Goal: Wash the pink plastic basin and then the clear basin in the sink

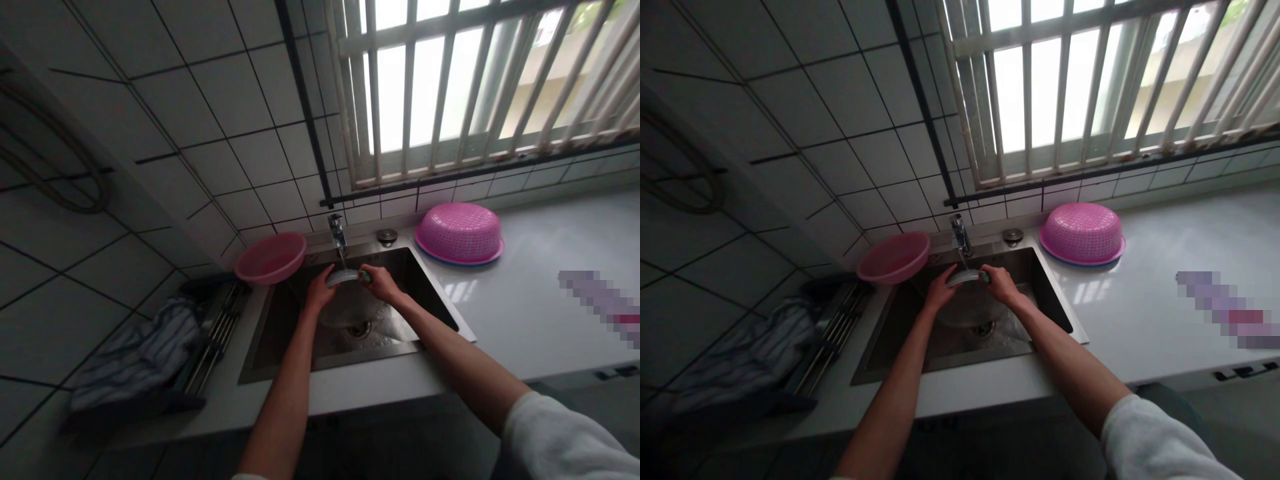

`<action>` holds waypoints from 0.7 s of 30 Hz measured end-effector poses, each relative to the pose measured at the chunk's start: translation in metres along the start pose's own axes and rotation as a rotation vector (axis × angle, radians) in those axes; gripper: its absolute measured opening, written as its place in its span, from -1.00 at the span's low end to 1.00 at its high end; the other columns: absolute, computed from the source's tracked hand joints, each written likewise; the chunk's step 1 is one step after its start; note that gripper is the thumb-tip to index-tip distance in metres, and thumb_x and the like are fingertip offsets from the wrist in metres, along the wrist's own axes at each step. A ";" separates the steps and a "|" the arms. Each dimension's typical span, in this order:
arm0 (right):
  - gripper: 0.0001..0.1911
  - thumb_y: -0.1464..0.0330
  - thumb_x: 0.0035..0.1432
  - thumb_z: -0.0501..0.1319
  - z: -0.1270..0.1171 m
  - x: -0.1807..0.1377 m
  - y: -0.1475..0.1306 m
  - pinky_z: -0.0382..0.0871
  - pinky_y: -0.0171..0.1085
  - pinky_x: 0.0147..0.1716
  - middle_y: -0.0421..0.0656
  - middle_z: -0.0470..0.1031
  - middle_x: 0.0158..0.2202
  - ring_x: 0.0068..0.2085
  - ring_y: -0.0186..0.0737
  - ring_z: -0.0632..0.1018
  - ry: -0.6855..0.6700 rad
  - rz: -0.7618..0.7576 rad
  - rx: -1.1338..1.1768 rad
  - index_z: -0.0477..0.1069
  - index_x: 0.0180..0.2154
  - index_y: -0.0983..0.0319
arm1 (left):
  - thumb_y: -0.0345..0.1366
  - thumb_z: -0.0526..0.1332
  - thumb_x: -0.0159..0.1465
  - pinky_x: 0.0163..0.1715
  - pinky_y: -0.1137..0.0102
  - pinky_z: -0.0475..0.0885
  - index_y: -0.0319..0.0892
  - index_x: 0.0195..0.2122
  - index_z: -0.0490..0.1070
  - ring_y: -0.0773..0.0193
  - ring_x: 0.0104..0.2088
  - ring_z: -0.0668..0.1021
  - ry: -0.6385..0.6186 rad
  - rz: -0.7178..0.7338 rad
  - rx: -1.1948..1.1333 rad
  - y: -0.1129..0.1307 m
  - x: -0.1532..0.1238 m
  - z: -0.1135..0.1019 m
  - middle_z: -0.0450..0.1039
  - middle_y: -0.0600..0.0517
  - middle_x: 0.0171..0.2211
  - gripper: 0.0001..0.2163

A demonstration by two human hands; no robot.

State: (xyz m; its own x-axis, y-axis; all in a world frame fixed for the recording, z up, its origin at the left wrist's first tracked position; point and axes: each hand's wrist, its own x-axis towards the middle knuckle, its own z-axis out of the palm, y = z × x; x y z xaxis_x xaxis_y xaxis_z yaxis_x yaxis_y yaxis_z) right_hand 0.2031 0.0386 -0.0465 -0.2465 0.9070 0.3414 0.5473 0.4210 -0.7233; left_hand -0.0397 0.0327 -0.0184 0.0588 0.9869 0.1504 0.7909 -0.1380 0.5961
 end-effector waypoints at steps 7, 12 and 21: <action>-0.66 0.45 0.13 0.37 -0.018 0.000 0.023 0.32 -0.31 -0.22 -0.10 0.71 -0.15 -0.13 -0.04 0.65 -0.040 0.268 -0.172 0.63 -0.04 0.09 | -0.34 0.26 0.45 0.32 0.26 0.42 -0.03 0.29 0.55 0.10 0.31 0.57 0.033 -0.133 -0.082 -0.006 0.003 -0.006 0.53 -0.03 0.30 -0.61; -0.73 0.42 0.25 0.29 -0.021 0.002 0.025 0.31 -0.31 -0.22 -0.05 0.71 -0.11 -0.12 -0.04 0.65 0.013 0.314 -0.181 0.63 -0.04 0.11 | -0.32 0.34 0.39 0.31 0.25 0.44 -0.09 0.31 0.52 0.06 0.28 0.59 0.034 -0.116 -0.062 -0.008 0.002 -0.005 0.56 -0.09 0.29 -0.55; -0.73 0.43 0.25 0.31 -0.002 0.003 0.008 0.33 -0.34 -0.21 -0.17 0.70 -0.18 -0.18 -0.15 0.65 0.019 0.066 0.010 0.61 -0.03 0.09 | -0.46 0.25 0.38 0.36 0.19 0.41 0.01 0.29 0.54 0.09 0.31 0.56 0.010 -0.016 -0.073 -0.007 0.002 0.002 0.54 0.00 0.30 -0.53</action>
State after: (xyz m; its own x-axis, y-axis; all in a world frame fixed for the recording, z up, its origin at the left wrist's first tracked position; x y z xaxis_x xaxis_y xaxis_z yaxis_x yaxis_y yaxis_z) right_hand 0.2081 0.0441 -0.0500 -0.1948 0.9326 0.3039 0.5538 0.3602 -0.7507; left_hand -0.0440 0.0360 -0.0234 0.0402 0.9881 0.1482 0.7451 -0.1285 0.6545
